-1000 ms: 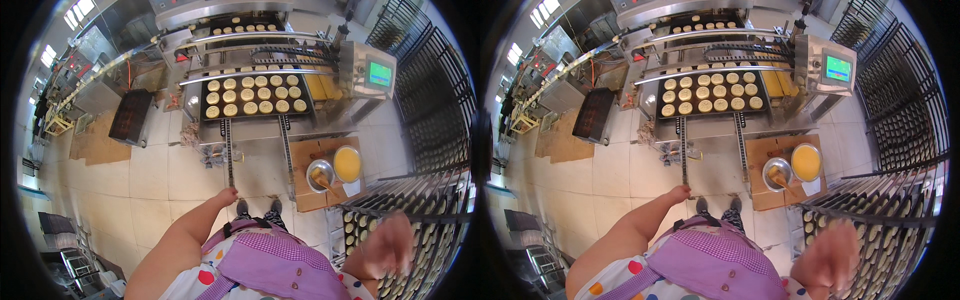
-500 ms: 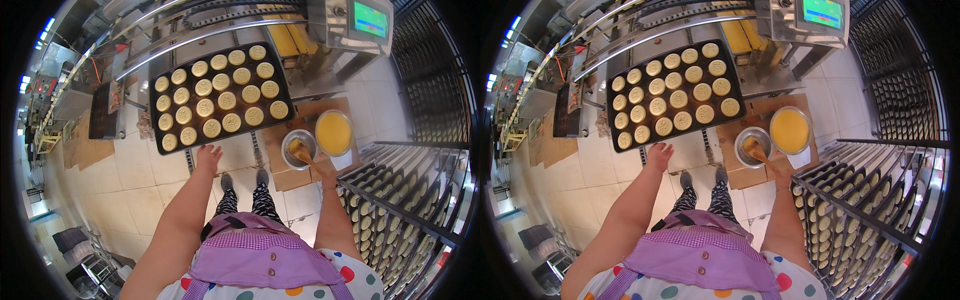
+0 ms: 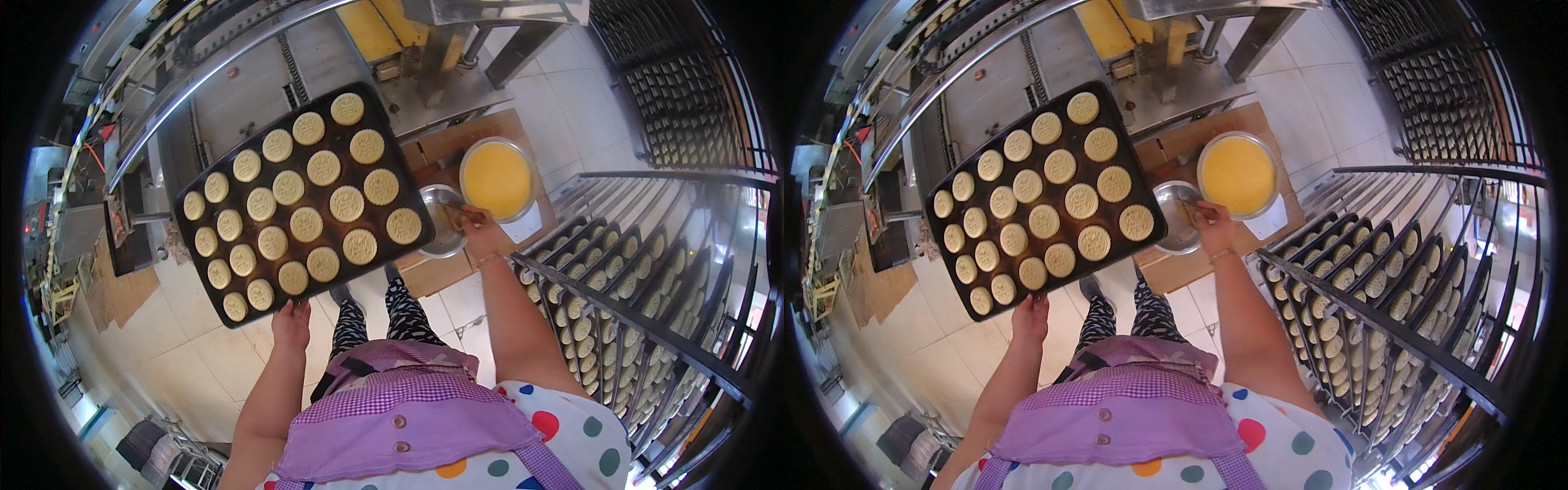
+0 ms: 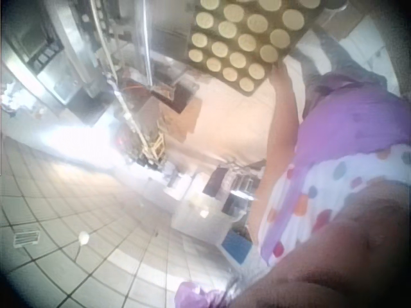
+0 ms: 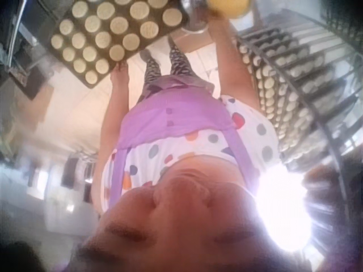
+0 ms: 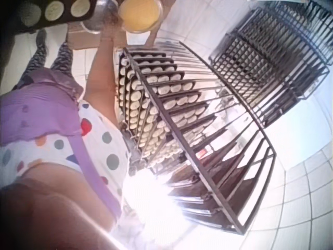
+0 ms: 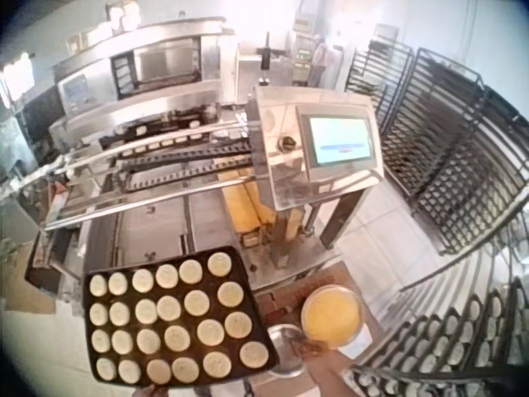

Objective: The person applies a liquid glaze to mooncakes on a tray using a brush, places the tray onto a cooling rack, and затем retrieves an empty tray to place it into an oven.

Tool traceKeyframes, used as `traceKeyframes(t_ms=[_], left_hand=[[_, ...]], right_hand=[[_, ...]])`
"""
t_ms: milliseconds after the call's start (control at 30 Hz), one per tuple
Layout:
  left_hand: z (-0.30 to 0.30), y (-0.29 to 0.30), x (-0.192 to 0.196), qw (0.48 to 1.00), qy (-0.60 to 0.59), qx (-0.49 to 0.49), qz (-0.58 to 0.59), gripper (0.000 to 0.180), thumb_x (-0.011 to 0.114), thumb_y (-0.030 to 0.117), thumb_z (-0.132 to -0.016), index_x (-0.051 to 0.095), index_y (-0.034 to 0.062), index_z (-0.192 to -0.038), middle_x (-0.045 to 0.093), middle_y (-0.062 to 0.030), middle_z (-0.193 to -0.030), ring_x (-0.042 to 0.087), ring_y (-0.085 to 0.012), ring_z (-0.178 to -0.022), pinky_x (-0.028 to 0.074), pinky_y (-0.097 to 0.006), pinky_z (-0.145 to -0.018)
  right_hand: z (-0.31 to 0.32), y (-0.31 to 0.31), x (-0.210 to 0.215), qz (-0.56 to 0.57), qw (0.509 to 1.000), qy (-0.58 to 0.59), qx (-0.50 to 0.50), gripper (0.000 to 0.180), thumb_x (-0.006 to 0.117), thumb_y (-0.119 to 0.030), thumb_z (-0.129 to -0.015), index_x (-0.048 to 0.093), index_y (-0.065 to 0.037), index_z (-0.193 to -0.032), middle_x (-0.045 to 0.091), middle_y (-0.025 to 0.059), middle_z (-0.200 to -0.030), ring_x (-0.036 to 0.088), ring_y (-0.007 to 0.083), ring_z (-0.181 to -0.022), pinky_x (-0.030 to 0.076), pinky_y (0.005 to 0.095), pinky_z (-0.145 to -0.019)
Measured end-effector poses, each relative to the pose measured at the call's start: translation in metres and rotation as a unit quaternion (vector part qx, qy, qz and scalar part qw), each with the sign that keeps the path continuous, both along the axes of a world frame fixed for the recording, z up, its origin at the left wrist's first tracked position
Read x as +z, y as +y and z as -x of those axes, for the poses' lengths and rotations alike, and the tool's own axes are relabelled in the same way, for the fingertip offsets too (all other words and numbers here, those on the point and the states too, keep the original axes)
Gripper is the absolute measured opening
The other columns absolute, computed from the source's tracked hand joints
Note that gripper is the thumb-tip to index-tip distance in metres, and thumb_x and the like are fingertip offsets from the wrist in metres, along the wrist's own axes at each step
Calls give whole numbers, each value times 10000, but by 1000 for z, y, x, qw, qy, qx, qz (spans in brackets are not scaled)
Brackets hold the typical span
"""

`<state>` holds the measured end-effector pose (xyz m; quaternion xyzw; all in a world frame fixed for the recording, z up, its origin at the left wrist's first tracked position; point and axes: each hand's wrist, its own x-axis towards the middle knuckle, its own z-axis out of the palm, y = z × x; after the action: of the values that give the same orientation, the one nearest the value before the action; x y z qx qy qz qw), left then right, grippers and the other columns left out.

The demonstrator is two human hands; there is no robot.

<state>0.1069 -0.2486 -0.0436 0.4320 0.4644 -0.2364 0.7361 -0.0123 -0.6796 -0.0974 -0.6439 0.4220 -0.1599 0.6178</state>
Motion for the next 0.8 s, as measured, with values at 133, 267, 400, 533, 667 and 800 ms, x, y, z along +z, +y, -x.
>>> traceKeyframes(t_ms=[133,267,400,533,667,800], left_hand=[[24,15,7,999,43,-29,-16,187,462,41,-904,401,47,-1081,574,-123,-981,605,-287,-887,538,-377,-737],[36,21,10,996,81,-36,-7,157,479,71,-911,427,62,-1059,595,-106,-944,617,-267,-883,546,-375,-734],[36,22,11,994,95,-51,-5,121,479,88,-917,463,64,-1034,609,-94,-936,625,-248,-888,541,-358,-751],[41,22,12,993,77,-92,-15,166,462,137,-933,502,36,-1058,597,-89,-1013,591,-222,-954,508,-328,-825],[35,19,15,992,81,-95,-8,156,471,128,-930,498,53,-1065,593,-86,-1025,566,-224,-996,484,-339,-848],[33,17,19,993,81,-85,-11,147,478,113,-925,488,50,-1058,598,-95,-1002,580,-231,-968,498,-344,-824]], right_hand=[[-12,13,-32,-19,997,28,67,397,489,119,-794,552,-24,-1159,623,78,-1058,574,192,-1023,423,253,-898],[-11,0,-13,118,983,66,127,288,531,-22,-823,593,2,-1103,634,122,-1030,588,197,-982,445,274,-846],[-4,-59,15,139,979,142,-38,377,628,-327,-811,632,8,-985,653,207,-852,631,359,-799,487,425,-697],[1,-114,39,341,892,283,-87,351,611,-338,-800,659,-8,-909,650,197,-831,628,347,-813,489,416,-711],[10,-146,11,331,849,410,-40,374,614,-322,-795,642,23,-938,634,227,-914,610,361,-863,479,423,-752],[17,-134,-3,240,929,231,-165,262,622,-163,-800,612,36,-970,633,189,-939,628,323,-786,528,394,-653]])
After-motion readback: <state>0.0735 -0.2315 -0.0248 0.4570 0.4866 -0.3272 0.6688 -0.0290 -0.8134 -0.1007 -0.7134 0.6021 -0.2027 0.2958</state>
